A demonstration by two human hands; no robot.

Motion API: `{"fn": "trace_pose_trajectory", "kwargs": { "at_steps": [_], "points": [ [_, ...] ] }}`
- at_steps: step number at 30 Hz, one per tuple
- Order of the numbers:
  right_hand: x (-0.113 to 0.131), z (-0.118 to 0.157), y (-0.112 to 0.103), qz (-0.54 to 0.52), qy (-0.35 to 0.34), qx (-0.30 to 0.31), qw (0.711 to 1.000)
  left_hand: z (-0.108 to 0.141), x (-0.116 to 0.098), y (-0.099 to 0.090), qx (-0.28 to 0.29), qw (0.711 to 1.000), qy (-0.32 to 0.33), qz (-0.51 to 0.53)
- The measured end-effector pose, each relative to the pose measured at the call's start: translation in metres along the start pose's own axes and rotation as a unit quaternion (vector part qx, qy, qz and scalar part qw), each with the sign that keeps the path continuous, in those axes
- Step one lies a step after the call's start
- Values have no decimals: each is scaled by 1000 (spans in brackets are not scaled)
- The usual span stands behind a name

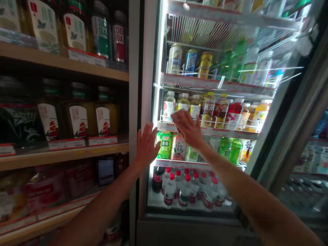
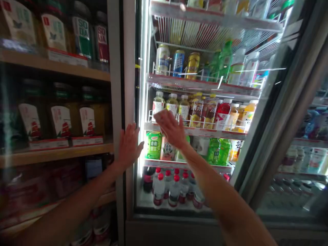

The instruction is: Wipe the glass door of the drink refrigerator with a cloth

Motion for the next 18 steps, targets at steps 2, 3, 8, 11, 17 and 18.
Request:
{"fn": "trace_pose_trajectory", "kwargs": {
  "at_steps": [2, 3, 8, 11, 17, 18],
  "points": [
    [-37, -5, -11, 12, 135, -44, 990, -8, -10, 5, 5, 1000, 3, 18],
    [-48, -3, -14, 14, 160, -50, 986, -13, -15, 8, 9, 1000, 4, 26],
    [-55, 54, -9, -7, 7, 59, 998, -37, -43, 25, 29, 998, 25, 46],
    [-92, 86, -22, 51, 121, -26, 991, -51, -59, 39, 30, 997, 62, 42],
    [-98, 92, -32, 77, 107, -49, 990, -66, -79, 57, -38, 994, 94, 27],
    [-94, 94, -30, 73, 58, -23, 995, -67, -80, 58, -48, 994, 94, 26]
  ]
}}
Point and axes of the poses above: each hand's wrist, its own z-axis away from the middle knuckle, its own y-axis out of the palm, x = y × z, the point moved 6 cm from there along -z, towards the middle knuckle
